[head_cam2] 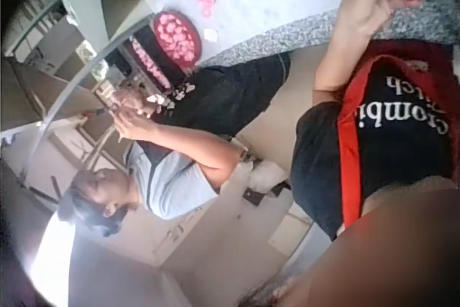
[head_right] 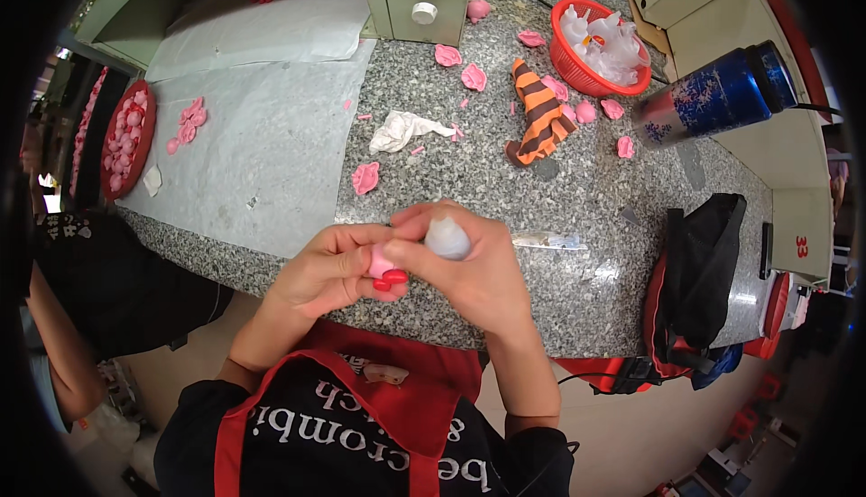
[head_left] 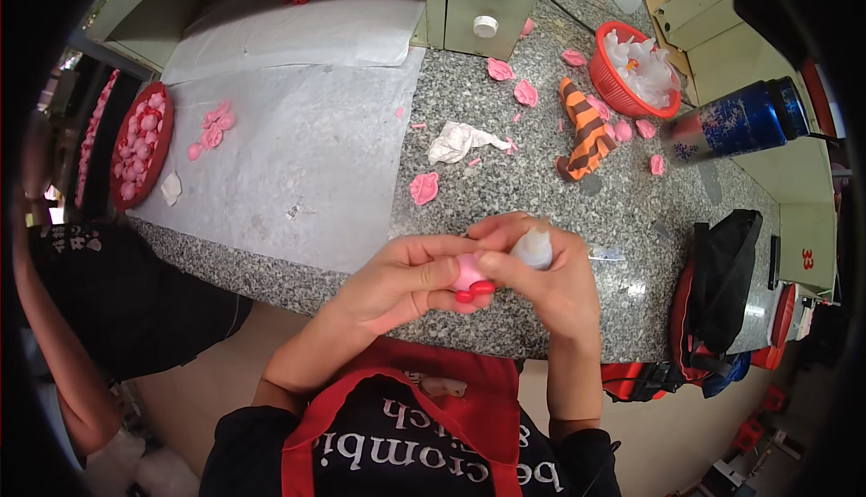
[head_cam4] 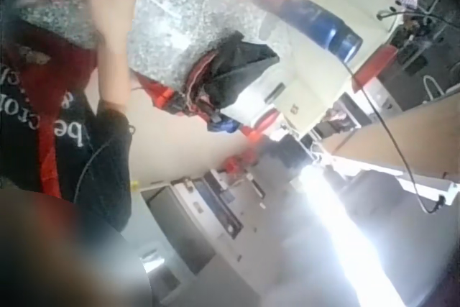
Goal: Applying adhesive to small clay flowers and attaching them to larger patterned clay objects.
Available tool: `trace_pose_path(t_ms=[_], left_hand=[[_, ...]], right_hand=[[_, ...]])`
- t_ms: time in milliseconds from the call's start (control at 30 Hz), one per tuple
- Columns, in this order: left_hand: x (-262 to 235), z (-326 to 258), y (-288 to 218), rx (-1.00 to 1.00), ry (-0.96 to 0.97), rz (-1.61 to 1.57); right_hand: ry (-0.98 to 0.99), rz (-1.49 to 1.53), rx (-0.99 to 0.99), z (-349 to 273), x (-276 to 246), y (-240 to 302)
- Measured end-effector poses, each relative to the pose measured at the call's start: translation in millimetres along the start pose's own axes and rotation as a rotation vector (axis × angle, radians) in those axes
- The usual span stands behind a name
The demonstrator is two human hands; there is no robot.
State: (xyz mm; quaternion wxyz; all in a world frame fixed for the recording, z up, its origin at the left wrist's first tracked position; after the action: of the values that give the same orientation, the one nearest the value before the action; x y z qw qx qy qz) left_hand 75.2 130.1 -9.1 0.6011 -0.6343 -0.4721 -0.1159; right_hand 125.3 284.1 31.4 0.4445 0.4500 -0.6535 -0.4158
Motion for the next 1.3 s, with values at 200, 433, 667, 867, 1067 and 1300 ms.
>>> trace_pose_path(t_ms=[200,433,667,867,1067,1300], left_hand=[[8.4,1.6,5.5,-0.008,0.018,-0.125],[6.0,-0.3,0.6,-0.024,-0.035,0.029],[3.3,1.3,3.5,-0.059,0.005,0.002],[1.7,2.8,8.3,-0.032,-0.007,0.024],[11.3,6.9,2.4,-0.071,-0.01,-0.003],[2.9,10.3,8.1,-0.077,0.028,-0.051]], right_hand=[[0.054,0.327,0.204,-5.2,-11.2,-14.8],[0.121,0.383,0.284,-3.0,-15.8,-18.6],[0.151,0.411,0.317,0.9,-12.7,-17.8],[0.125,0.376,0.344,2.0,-15.3,-22.3],[0.1,0.376,0.36,3.4,-20.1,-20.5],[0.068,0.319,0.354,5.8,-14.8,-18.0]])
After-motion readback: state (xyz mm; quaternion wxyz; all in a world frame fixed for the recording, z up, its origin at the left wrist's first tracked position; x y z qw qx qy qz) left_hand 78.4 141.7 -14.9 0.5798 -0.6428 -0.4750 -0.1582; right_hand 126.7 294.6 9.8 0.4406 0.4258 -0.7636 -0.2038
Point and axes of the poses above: each hand's wrist, its own z-axis towards the middle knuckle, its own x-axis out of the palm, y = z × x, the point moved 2 cm from there along z, towards the middle knuckle, and after that the axes turned 8 degrees about z, right-handed, at the moved point
